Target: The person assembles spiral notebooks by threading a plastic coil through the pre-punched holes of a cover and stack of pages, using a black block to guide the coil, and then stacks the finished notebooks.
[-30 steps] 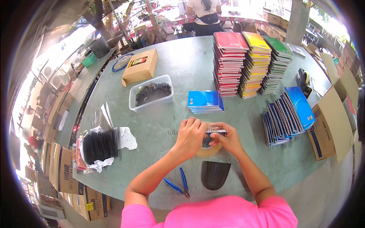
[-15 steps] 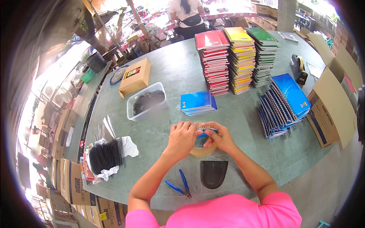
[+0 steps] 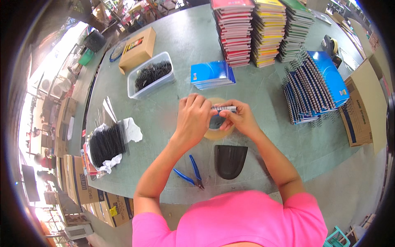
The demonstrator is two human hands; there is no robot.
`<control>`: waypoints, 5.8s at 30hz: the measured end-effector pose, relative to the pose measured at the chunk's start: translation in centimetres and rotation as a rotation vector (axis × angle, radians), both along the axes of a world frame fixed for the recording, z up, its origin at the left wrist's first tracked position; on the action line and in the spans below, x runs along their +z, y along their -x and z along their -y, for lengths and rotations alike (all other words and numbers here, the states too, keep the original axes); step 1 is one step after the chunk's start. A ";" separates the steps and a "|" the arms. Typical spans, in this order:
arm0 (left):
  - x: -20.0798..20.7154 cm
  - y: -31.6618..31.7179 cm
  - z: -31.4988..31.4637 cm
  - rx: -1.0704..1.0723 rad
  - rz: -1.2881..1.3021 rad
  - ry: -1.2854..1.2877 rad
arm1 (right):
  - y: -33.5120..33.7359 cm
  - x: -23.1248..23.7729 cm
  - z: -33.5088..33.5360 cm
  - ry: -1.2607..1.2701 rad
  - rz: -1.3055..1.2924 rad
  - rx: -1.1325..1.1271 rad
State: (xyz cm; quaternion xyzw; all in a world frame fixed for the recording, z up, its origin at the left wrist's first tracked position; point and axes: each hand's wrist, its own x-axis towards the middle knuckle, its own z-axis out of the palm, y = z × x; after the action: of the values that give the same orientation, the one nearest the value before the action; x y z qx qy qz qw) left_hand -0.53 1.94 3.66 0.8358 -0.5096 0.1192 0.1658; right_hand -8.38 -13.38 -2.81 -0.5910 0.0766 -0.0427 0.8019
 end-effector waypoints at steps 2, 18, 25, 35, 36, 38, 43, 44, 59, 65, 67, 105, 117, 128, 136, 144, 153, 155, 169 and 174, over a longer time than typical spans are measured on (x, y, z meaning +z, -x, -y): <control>0.1 0.3 0.3 0.006 -0.016 0.053 | 0.2 -0.2 0.0 0.015 0.036 -0.009; 0.1 0.7 1.0 0.006 -0.072 0.062 | 0.2 -0.4 0.5 0.069 -0.003 -0.047; 0.1 -0.1 0.3 0.015 -0.034 0.027 | 0.5 0.4 0.2 0.127 0.035 -0.037; -0.7 -0.4 0.1 -0.040 -0.060 0.051 | 0.9 0.8 -0.3 0.085 0.012 0.008; -0.6 -0.2 0.2 -0.033 -0.061 0.066 | 0.8 0.7 -0.2 0.109 -0.022 0.022; -0.6 -0.2 0.5 -0.040 -0.054 0.119 | 1.0 0.8 0.1 0.144 0.026 0.010; -1.1 -0.7 0.0 -0.052 -0.093 0.033 | 1.2 1.6 -0.1 0.287 0.029 -0.095; -1.0 -0.6 0.2 -0.042 -0.110 0.046 | 1.0 1.0 0.5 0.316 -0.013 -0.071; -2.0 0.2 2.2 -0.213 -0.281 0.206 | 1.3 0.2 0.7 0.615 0.010 -0.069; -0.2 0.0 1.8 -0.113 -0.304 0.131 | 1.5 0.9 1.1 0.870 0.072 -0.151; -0.2 -0.7 0.9 -0.089 -0.246 0.118 | 1.8 0.5 2.0 0.938 0.172 -0.236; -3.6 4.3 -0.9 -0.220 -0.453 0.431 | 13.3 15.3 23.4 1.362 -0.348 -0.742; -8.0 -10.8 1.7 0.069 0.158 0.342 | 10.2 18.7 11.2 1.934 0.368 -0.968; -7.4 -9.8 0.6 0.062 -0.156 0.353 | -2.5 0.1 7.3 0.690 0.199 -0.450; -5.5 -1.7 -4.6 0.069 -0.827 0.464 | -4.0 5.3 2.5 0.546 0.114 0.019; -9.7 -12.8 -28.0 1.144 -0.088 0.115 | -3.8 4.9 -2.2 1.558 0.146 0.235; -13.8 -11.9 -27.8 1.180 -0.037 -0.040 | -4.5 5.8 -2.3 1.480 0.112 0.200; -12.8 -12.0 -27.4 1.155 -0.124 0.078 | -4.8 3.8 -2.6 1.530 0.242 0.121; -12.1 -14.3 -6.7 0.332 -0.143 0.025 | -4.2 4.5 -3.1 1.613 0.196 0.160; -10.6 -11.1 -5.3 0.480 -0.332 0.081 | -4.3 4.6 -2.6 1.561 0.209 0.112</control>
State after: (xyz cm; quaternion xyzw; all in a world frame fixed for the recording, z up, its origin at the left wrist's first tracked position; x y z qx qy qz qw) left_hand 10.54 7.26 -6.96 0.9333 -0.2579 0.0367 0.2471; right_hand -4.04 -10.79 1.79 -0.9789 -0.0813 -0.0990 0.1593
